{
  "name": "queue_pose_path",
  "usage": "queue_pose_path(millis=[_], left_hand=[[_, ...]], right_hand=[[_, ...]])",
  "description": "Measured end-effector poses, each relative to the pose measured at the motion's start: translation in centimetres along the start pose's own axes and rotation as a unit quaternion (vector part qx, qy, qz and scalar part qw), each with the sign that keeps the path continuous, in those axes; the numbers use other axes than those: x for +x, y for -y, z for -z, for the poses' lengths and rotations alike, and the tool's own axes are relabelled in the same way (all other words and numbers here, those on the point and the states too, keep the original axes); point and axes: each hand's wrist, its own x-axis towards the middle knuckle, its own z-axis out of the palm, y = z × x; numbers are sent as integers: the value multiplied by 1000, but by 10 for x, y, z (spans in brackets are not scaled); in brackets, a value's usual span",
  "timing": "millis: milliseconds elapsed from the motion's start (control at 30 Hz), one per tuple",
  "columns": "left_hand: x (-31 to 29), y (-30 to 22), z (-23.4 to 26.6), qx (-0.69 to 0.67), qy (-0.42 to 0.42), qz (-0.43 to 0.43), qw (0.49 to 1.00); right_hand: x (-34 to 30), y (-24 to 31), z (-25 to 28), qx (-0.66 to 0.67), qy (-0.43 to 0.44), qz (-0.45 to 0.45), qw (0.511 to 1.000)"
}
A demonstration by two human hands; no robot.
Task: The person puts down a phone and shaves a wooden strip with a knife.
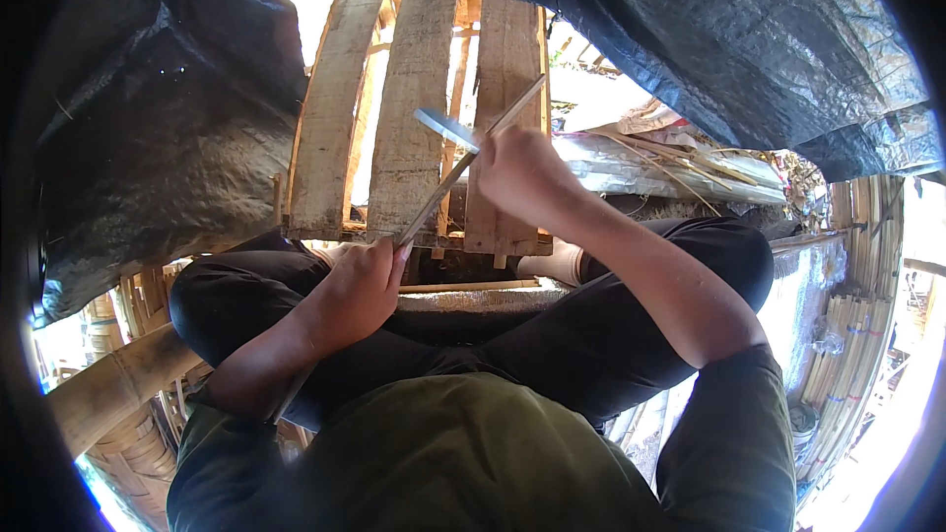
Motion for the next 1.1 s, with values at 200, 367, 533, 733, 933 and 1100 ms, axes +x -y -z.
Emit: queue_pose_path(millis=[200, 367, 533, 733, 933, 1100], left_hand=[[-1, -2, -1, 32, 52, 16, 998], [3, -4, 3, 1, 6, -1, 1000], [2, 1, 4, 48, -20, -17, 998], [6, -5, 13, -114, 17, 49, 992], [20, -9, 39, -209, 102, 156, 960], [19, -11, 47, -234, 128, 166, 949]], right_hand=[[-17, 9, -10, 3, 53, 43, 998], [-33, 10, -26, -4, 54, 90, 994], [-18, -6, 2, -11, -8, 132, 991], [-11, -20, -6, -150, -73, 313, 935], [15, -25, 15, -126, -116, 266, 949], [46, -61, 59, -140, -189, 224, 946]])
